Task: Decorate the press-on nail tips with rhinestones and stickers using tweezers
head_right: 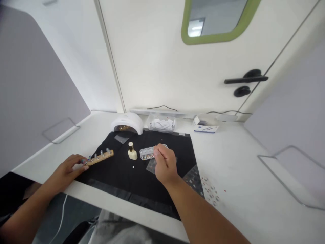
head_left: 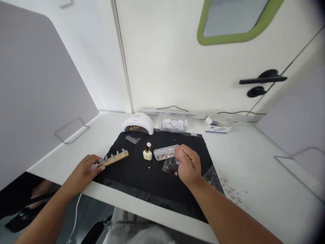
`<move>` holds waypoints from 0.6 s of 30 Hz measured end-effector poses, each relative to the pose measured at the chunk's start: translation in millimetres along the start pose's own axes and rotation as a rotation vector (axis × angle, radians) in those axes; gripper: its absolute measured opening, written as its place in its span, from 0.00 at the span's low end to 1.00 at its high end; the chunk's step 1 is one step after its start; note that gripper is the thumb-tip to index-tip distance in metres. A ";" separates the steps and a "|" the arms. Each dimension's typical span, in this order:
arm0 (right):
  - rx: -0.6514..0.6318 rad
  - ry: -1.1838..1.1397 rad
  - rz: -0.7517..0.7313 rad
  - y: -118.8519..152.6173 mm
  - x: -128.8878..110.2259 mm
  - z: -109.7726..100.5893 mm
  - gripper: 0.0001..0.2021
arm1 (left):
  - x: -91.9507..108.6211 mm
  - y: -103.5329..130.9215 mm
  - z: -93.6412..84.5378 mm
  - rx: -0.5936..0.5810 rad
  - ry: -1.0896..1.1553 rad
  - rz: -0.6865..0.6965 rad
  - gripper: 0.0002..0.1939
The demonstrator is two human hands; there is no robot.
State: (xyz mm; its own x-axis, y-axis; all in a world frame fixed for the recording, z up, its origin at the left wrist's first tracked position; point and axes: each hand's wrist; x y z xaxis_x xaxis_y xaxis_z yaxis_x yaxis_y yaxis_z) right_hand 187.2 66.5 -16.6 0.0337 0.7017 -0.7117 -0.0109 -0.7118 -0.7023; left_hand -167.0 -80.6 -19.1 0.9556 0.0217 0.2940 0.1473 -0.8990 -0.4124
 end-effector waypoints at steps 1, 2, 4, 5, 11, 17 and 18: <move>-0.003 0.008 -0.013 -0.2 -2.0 0.5 0.17 | -7.3 -6.3 -0.2 0.044 -0.053 -0.014 0.15; -0.006 0.016 -0.026 -0.7 -4.0 1.1 0.17 | -12.7 -14.0 0.2 0.084 -0.109 -0.026 0.14; -0.011 0.029 -0.058 -1.9 -7.4 2.7 0.18 | -17.2 -31.9 2.8 0.131 -0.200 -0.037 0.14; -0.010 0.034 -0.072 -2.5 -8.8 3.4 0.18 | -16.8 -41.1 4.8 0.134 -0.232 -0.035 0.15; -0.035 0.062 -0.103 -4.3 -10.4 1.4 0.18 | -3.0 -79.5 25.4 0.038 -0.257 -0.004 0.16; -0.087 0.050 -0.079 -3.2 -7.7 1.5 0.18 | 2.0 -97.5 48.8 -0.015 -0.235 -0.086 0.17; -0.095 0.044 -0.078 -3.0 -7.7 1.9 0.18 | 4.1 -100.9 51.5 -0.021 -0.235 -0.099 0.17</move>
State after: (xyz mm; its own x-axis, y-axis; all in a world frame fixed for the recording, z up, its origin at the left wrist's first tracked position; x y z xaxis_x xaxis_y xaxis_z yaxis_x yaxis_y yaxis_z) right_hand 185.0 63.4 -9.1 0.0750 0.7544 -0.6521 0.0878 -0.6564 -0.7493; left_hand -164.8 32.8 -20.7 0.9702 0.2092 0.1226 0.2403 -0.8964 -0.3724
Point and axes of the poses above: each hand's wrist, its own y-axis away from the middle knuckle, its own z-axis out of the palm, x = y × z, and after that the axes turned 12 degrees about x, right-handed
